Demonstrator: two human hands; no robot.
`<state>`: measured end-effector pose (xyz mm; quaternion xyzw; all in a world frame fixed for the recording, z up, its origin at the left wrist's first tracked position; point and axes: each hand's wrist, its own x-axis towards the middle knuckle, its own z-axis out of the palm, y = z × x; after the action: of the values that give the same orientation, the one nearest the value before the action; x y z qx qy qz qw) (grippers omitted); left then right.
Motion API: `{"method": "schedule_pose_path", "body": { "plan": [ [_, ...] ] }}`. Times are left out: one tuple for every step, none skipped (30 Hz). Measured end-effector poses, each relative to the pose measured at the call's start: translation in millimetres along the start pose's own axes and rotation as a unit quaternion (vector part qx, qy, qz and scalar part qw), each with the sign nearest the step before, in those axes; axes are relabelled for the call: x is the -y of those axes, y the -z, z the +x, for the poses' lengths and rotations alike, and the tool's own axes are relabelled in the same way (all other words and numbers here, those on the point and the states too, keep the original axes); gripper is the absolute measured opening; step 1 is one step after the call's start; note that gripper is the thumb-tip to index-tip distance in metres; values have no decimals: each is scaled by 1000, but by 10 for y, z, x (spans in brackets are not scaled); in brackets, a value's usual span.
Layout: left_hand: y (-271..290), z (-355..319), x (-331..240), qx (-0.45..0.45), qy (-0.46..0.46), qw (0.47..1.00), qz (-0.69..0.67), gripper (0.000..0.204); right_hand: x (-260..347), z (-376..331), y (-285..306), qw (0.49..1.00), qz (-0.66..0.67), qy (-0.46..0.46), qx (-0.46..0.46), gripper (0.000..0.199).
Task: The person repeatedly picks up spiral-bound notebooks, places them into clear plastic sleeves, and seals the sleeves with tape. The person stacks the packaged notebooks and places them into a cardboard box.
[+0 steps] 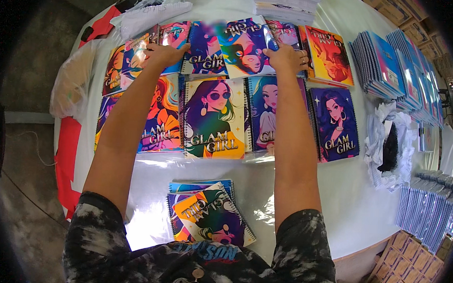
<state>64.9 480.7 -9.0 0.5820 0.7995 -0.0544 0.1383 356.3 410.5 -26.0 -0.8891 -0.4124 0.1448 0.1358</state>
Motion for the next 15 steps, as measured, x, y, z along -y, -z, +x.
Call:
{"method": "schedule_pose_path", "body": {
  "plan": [
    [-6,0,0,-5,8,1000,-1,108,7,-18,-7,1000,-1,-3,-3,65],
    [-5,5,1,0,9,1000,0,108,-1,-32,0,1000,-2,-7,-6,65],
    [15,4,9,5,10,1000,2,107,-22,-91,76,1000,0,1,-28,58],
    [31,6,17,9,10,1000,3,107,-84,-48,108,999,29,23,-11,54],
    [10,45,24,13,0,1000,-2,106,-183,24,159,997,59,45,5,50],
    [-37,152,64,5,-2,1000,0,108,-242,57,197,993,91,68,20,46],
    [-60,271,156,-6,1,1000,2,110,-198,-24,178,982,129,113,-75,34],
    [-86,384,232,-18,4,1000,5,112,-178,-93,197,964,175,149,-133,32],
    [-63,339,187,6,-14,999,29,114,-211,-173,279,941,214,177,-192,30],
    [14,220,143,30,-31,998,50,115,-231,-268,388,912,250,205,-251,28],
    [53,137,101,53,-49,995,71,116,-246,-376,495,884,272,237,-299,27],
    [61,94,117,41,-35,997,62,113,-228,-510,628,849,296,272,-344,25],
    [34,87,133,32,-22,998,52,110,-221,-627,754,810,316,306,-387,23],
    [11,80,145,22,-9,999,43,108,-240,-737,875,813,336,286,-380,24],
    [-24,103,153,20,-12,998,53,105,-282,-855,1012,815,353,266,-375,24]
  ]
}}
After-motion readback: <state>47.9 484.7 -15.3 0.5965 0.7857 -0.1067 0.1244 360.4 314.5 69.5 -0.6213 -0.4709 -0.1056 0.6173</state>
